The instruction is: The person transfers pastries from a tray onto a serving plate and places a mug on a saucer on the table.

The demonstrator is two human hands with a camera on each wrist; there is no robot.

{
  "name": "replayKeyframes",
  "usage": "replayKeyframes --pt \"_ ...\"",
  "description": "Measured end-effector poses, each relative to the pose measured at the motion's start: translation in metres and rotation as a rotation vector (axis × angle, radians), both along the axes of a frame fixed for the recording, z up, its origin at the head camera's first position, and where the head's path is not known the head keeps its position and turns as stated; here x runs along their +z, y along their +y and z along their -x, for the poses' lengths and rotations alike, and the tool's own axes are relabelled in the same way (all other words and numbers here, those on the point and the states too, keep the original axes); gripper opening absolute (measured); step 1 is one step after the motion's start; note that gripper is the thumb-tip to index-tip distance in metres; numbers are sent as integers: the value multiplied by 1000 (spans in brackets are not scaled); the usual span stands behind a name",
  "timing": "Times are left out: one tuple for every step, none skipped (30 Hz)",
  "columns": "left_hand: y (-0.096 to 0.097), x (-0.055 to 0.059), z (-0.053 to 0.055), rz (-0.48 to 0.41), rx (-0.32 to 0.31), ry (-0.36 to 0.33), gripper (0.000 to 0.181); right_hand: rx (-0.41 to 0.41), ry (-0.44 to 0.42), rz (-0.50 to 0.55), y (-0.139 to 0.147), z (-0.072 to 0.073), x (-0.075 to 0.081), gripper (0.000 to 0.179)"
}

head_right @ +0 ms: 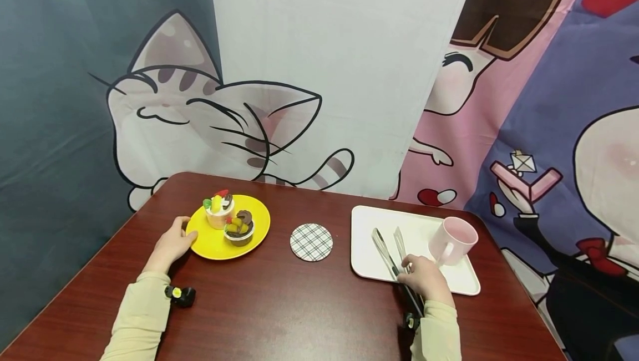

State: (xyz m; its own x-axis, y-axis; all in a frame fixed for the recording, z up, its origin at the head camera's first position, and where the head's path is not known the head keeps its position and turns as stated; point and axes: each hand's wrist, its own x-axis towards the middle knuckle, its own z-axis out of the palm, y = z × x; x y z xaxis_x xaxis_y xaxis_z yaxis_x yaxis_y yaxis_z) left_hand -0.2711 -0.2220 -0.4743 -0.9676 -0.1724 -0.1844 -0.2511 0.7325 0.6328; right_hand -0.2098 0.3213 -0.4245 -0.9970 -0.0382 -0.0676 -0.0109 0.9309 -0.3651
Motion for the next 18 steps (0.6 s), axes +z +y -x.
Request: replayKeyframes --pt "0 0 0 0 0 1 55 0 -3 -3 0 0 -1 28" --pt "0 0 0 0 0 1 55 -1 -4 -3 0 0 -1 27" --pt "0 0 0 0 0 1 55 -2 -4 0 1 0 -2 26" --pt "0 0 0 -1 1 1 55 -3 -2 0 1 1 -2 26" --pt "0 0 0 -2 2 0 55 -5 -4 1 2 0 -2 26" --pt "0 0 0 -3 3 -1 55 -5 -4 0 2 0 -3 27" --pt "0 0 0 -4 5 -2 55 -5 -5 3 3 1 -3 29" --pt "0 0 0 -6 7 -2 55 -4 -4 11 4 1 -2 32" --pt "0 0 0 -9 7 -2 55 -3 3 21 4 1 -2 36" --pt "0 0 0 -11 9 -2 55 -9 10 34 5 1 -2 41" --pt "0 0 0 -10 8 -3 55 -13 24 59 6 1 -2 45" --pt "0 0 0 -9 6 -3 55 -25 47 83 8 1 -1 49" --pt "0 0 0 -8 5 -2 55 -41 77 106 9 1 -1 52" --pt "0 0 0 -7 3 -1 55 -63 112 130 11 0 0 53" --pt "0 -1 0 -5 2 1 55 -93 153 148 13 -1 1 53" --pt "0 -1 -1 -1 2 1 55 -132 201 160 15 -1 3 52" --pt "0 -1 -1 1 2 3 55 -178 254 170 16 -2 4 50" --pt "1 -1 0 1 3 4 55 -239 306 170 18 -3 6 47"
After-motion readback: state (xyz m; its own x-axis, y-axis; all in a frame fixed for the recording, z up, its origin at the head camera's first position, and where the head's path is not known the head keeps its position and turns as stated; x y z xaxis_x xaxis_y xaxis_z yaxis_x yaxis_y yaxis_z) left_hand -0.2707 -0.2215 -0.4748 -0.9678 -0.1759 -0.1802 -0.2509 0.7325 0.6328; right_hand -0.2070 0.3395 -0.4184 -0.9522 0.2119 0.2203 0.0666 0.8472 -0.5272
